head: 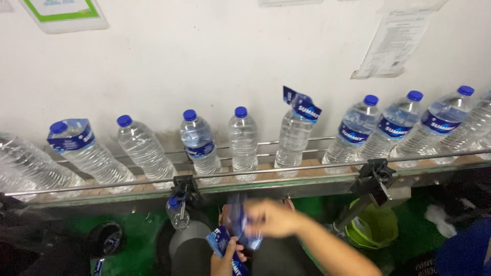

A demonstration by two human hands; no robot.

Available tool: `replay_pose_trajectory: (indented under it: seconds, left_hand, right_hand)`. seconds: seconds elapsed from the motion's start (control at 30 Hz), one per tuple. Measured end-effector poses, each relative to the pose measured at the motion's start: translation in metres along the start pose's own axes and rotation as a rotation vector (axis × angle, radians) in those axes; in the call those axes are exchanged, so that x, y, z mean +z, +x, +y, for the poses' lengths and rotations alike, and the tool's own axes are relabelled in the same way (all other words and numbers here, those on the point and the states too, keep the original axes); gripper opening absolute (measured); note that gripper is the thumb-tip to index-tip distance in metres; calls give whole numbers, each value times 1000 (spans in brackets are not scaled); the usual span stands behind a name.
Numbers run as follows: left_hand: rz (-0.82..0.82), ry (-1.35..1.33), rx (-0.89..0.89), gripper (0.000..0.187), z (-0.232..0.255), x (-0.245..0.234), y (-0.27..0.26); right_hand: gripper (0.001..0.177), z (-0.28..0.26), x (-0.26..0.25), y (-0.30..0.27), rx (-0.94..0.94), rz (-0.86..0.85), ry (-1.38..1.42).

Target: Placing plastic labels onto the necks of water bottles as they move along a conveyor belt in a production facility.

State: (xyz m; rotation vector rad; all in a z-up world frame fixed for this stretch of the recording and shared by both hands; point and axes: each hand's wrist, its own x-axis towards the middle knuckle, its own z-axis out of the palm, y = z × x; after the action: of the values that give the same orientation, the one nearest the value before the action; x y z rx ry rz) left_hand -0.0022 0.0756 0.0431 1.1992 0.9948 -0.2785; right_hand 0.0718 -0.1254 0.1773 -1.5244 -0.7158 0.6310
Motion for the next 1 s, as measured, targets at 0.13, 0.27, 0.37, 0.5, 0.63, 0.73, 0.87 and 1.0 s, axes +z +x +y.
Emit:
replay_pose_trajectory:
  seconds: [0.13,0.27,0.37,0.5,0.63,0.73,0.87,1.0]
  left_hand:
    - [-196,-330,-94,33,7,7,-23]
    - [-283,-359,32,36,-31,-1,29]
    - [-108,85,78,34,-34,-6,58]
    - [-68,-22,16,47,-47,-4,71]
    - [-96,87,-37,65,-47,-4,83]
    - [-15,-4,32,51,-43,0,58]
    - [-29,-21,-119,41,-25,1,39]
    - [12,186,-90,89,-42,-3,77]
  right_hand:
    - [21,-99,-84,40,-558,855,-865]
    - [22,-129,-150,80,-356,782,-1063]
    - [27,-129,-153,95,-264,819,-1089]
    - [79,-120,-152,73,51,617,-911]
    - [121,-109,-147,42,-94,759,-647]
    - [131,-91,-145,47,-30,922,-536]
    - [143,-38,-146,35,-269,1111,-425]
    - [148,-11,-153,11,-168,1167,-413]
